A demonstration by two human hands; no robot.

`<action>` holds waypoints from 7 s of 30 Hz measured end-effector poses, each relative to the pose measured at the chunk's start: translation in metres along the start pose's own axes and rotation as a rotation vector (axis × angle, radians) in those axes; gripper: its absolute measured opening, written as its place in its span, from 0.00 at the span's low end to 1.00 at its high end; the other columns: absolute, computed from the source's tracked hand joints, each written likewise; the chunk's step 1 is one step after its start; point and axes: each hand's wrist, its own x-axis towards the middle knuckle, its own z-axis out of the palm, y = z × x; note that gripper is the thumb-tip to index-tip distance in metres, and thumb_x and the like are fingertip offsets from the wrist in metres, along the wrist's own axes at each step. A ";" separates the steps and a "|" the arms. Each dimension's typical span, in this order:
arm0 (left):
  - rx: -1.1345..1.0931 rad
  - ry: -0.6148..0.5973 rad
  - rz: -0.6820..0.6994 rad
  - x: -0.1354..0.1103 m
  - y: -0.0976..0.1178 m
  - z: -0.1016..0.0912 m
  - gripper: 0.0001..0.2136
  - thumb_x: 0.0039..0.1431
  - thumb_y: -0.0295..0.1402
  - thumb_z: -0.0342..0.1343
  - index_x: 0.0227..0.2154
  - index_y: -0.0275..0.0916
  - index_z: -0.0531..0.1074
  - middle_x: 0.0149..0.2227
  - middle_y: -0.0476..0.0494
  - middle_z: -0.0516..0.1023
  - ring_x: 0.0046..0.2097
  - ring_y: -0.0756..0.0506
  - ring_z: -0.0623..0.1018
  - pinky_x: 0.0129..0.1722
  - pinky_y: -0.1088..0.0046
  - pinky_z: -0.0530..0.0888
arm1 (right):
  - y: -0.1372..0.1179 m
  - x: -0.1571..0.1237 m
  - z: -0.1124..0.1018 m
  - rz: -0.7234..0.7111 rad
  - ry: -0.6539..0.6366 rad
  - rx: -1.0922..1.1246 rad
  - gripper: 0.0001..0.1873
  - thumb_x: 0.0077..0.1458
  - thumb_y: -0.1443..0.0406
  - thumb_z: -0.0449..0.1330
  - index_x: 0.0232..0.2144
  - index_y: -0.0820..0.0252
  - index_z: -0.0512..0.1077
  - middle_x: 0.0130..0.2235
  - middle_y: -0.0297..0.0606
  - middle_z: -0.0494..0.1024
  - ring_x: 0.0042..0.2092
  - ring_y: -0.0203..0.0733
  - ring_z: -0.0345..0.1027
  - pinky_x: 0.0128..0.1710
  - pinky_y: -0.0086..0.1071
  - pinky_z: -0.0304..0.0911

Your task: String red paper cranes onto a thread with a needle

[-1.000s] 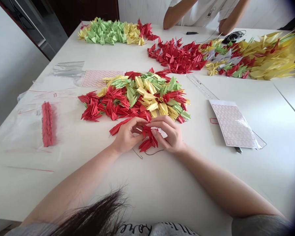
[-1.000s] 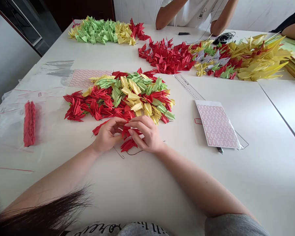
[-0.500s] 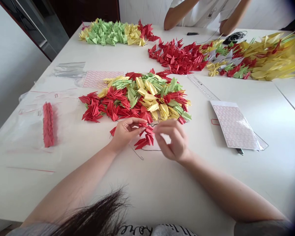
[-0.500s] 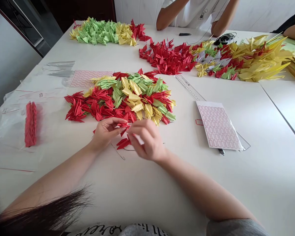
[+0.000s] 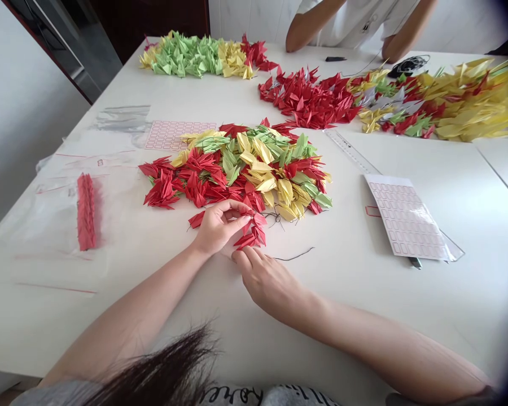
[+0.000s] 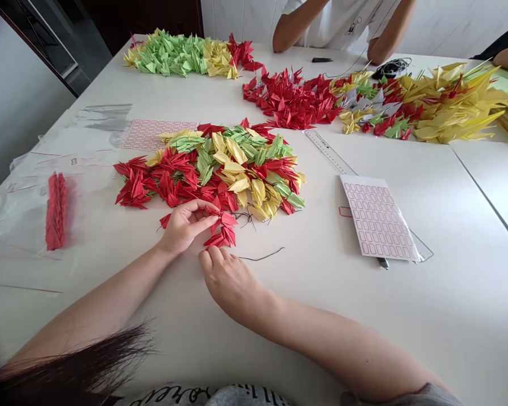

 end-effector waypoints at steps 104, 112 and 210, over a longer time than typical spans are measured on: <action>-0.034 -0.155 -0.185 0.001 0.012 -0.001 0.16 0.52 0.45 0.67 0.25 0.35 0.76 0.26 0.47 0.77 0.31 0.48 0.76 0.35 0.71 0.75 | 0.071 0.030 0.010 0.304 0.820 1.144 0.08 0.62 0.59 0.63 0.35 0.55 0.76 0.35 0.35 0.81 0.36 0.38 0.78 0.38 0.32 0.76; -0.043 -0.189 -0.231 0.003 0.011 -0.003 0.16 0.41 0.38 0.74 0.31 0.35 0.78 0.33 0.44 0.82 0.34 0.46 0.80 0.37 0.69 0.76 | 0.070 0.031 0.007 0.308 0.813 1.243 0.11 0.61 0.56 0.64 0.34 0.56 0.75 0.33 0.35 0.82 0.35 0.37 0.79 0.37 0.31 0.77; 0.195 -0.052 0.284 -0.006 -0.007 0.002 0.06 0.54 0.26 0.60 0.36 0.38 0.75 0.35 0.46 0.81 0.38 0.48 0.81 0.43 0.71 0.78 | 0.067 0.023 0.004 0.014 0.985 0.720 0.12 0.61 0.73 0.60 0.40 0.50 0.78 0.35 0.36 0.83 0.36 0.42 0.77 0.37 0.38 0.73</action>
